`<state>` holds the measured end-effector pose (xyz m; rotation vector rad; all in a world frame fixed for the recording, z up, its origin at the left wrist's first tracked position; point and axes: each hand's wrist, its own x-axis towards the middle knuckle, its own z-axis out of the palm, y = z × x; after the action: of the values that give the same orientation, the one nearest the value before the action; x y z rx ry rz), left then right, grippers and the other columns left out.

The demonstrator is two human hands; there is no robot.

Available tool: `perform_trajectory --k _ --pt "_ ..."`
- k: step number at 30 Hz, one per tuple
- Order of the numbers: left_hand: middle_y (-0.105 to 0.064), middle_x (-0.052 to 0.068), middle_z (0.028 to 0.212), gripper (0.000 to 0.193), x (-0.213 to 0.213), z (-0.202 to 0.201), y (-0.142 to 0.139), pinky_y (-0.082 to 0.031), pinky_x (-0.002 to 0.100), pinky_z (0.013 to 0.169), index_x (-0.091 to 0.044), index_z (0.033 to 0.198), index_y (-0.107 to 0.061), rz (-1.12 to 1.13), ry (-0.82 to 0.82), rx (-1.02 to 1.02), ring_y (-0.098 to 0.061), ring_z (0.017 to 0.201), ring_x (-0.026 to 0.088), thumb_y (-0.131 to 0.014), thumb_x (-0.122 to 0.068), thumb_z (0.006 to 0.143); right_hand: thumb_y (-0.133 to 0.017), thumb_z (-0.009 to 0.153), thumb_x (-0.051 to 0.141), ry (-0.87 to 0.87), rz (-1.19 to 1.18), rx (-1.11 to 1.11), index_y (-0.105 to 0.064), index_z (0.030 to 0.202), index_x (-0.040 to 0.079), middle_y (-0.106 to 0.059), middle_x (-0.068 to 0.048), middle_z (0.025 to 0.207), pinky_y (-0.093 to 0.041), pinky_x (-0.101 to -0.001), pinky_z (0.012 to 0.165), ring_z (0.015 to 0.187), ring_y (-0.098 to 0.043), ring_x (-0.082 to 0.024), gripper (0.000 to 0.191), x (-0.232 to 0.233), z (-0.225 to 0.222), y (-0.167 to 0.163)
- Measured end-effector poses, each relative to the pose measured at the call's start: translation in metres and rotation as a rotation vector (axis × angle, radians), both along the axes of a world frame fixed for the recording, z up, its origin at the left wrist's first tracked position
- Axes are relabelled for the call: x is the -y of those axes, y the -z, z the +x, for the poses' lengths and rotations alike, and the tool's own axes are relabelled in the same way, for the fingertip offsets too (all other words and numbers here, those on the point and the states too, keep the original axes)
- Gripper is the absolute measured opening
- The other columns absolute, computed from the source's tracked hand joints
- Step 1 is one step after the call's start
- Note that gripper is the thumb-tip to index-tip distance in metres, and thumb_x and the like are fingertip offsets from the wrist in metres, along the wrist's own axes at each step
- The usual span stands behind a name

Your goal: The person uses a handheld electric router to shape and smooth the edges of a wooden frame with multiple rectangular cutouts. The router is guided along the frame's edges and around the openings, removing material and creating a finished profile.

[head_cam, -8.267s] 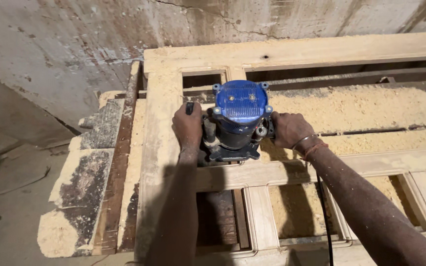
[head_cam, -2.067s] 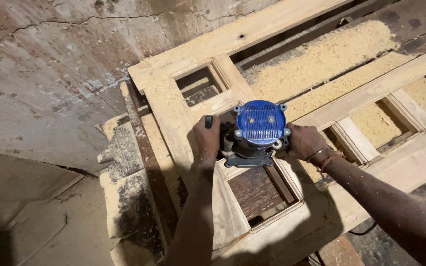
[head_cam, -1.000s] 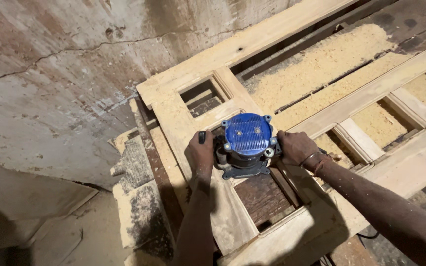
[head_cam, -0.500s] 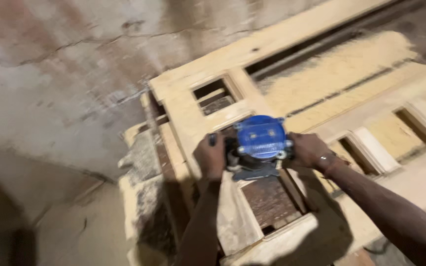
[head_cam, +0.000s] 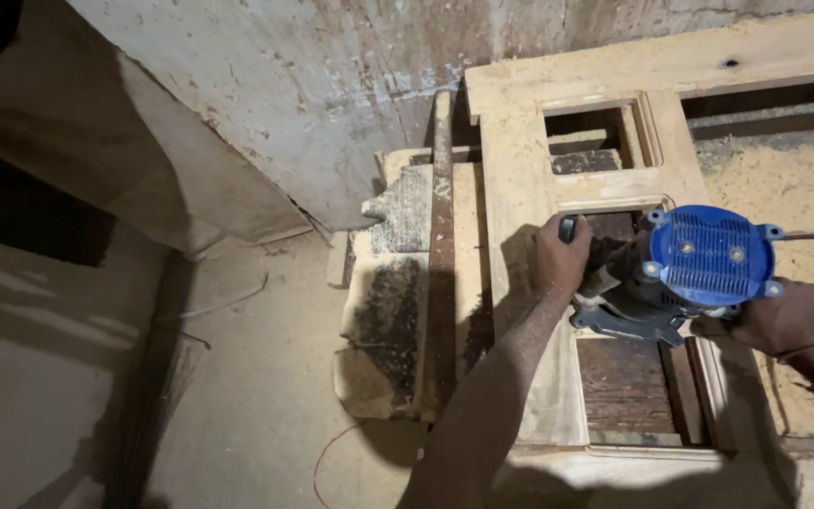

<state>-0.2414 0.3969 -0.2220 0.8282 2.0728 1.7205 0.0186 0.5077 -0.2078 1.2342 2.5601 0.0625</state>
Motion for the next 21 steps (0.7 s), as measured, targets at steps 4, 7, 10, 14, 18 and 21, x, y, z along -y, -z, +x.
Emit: perform_trajectory --k 4,7,10,14,18,21 --pt "-0.069 0.020 0.076 0.031 0.005 0.002 -0.006 -0.051 0.045 0.064 0.001 0.092 -0.065 0.046 0.020 0.110 -0.071 0.070 0.036 -0.067 -0.029 0.097 -0.074 0.063 0.076 0.013 -0.017 -0.034 -0.077 0.104 0.031 -0.080 -0.007 0.092 -0.066 -0.0424 0.075 0.083 -0.078 -0.031 0.060 -0.002 -0.001 -0.003" --pt "-0.071 0.021 0.076 0.030 0.009 0.005 -0.012 -0.050 0.047 0.062 0.001 0.087 -0.068 -0.092 -0.094 -0.063 -0.069 0.074 0.038 -0.070 -0.028 0.094 -0.072 0.071 0.073 -0.078 0.053 0.079 -0.078 0.099 0.029 -0.080 -0.004 0.088 -0.065 -0.0343 0.068 0.073 -0.079 -0.022 0.052 -0.006 -0.001 -0.007" --pt "-0.071 0.019 0.075 0.028 0.014 0.006 -0.023 -0.053 0.044 0.061 0.001 0.088 -0.067 0.006 -0.053 0.055 -0.072 0.067 0.031 -0.066 -0.027 0.094 -0.071 0.072 0.074 -0.058 0.050 0.031 -0.078 0.100 0.029 -0.080 -0.005 0.091 -0.064 -0.0371 0.069 0.077 -0.078 -0.026 0.053 -0.004 -0.003 -0.011" --pt "-0.073 0.018 0.077 0.031 0.024 -0.002 -0.043 -0.056 0.044 0.064 -0.004 0.088 -0.072 -0.180 -0.024 -0.096 -0.074 0.071 0.033 -0.067 -0.035 0.094 -0.070 0.067 0.068 -0.128 -0.025 -0.097 -0.077 0.098 0.029 -0.079 -0.007 0.087 -0.062 -0.0451 0.067 0.078 -0.075 -0.031 0.050 0.001 -0.004 -0.018" --pt "-0.072 0.020 0.073 0.033 0.027 -0.010 -0.058 -0.055 0.046 0.065 -0.008 0.089 -0.078 -0.266 0.036 -0.362 -0.072 0.069 0.036 -0.068 -0.040 0.093 -0.071 0.076 0.070 0.025 -0.103 0.036 -0.077 0.097 0.020 -0.079 -0.011 0.085 -0.063 -0.0426 0.071 0.074 -0.076 -0.030 0.054 0.010 0.002 -0.019" --pt "-0.073 0.018 0.075 0.032 0.023 -0.009 -0.059 -0.055 0.044 0.064 -0.007 0.087 -0.076 -0.181 0.058 -0.341 -0.072 0.070 0.036 -0.067 -0.037 0.093 -0.074 0.075 0.051 0.072 -0.066 -0.110 -0.073 0.107 0.017 -0.077 -0.016 0.087 -0.062 -0.0468 0.070 0.074 -0.074 -0.037 0.046 0.016 0.006 -0.018"
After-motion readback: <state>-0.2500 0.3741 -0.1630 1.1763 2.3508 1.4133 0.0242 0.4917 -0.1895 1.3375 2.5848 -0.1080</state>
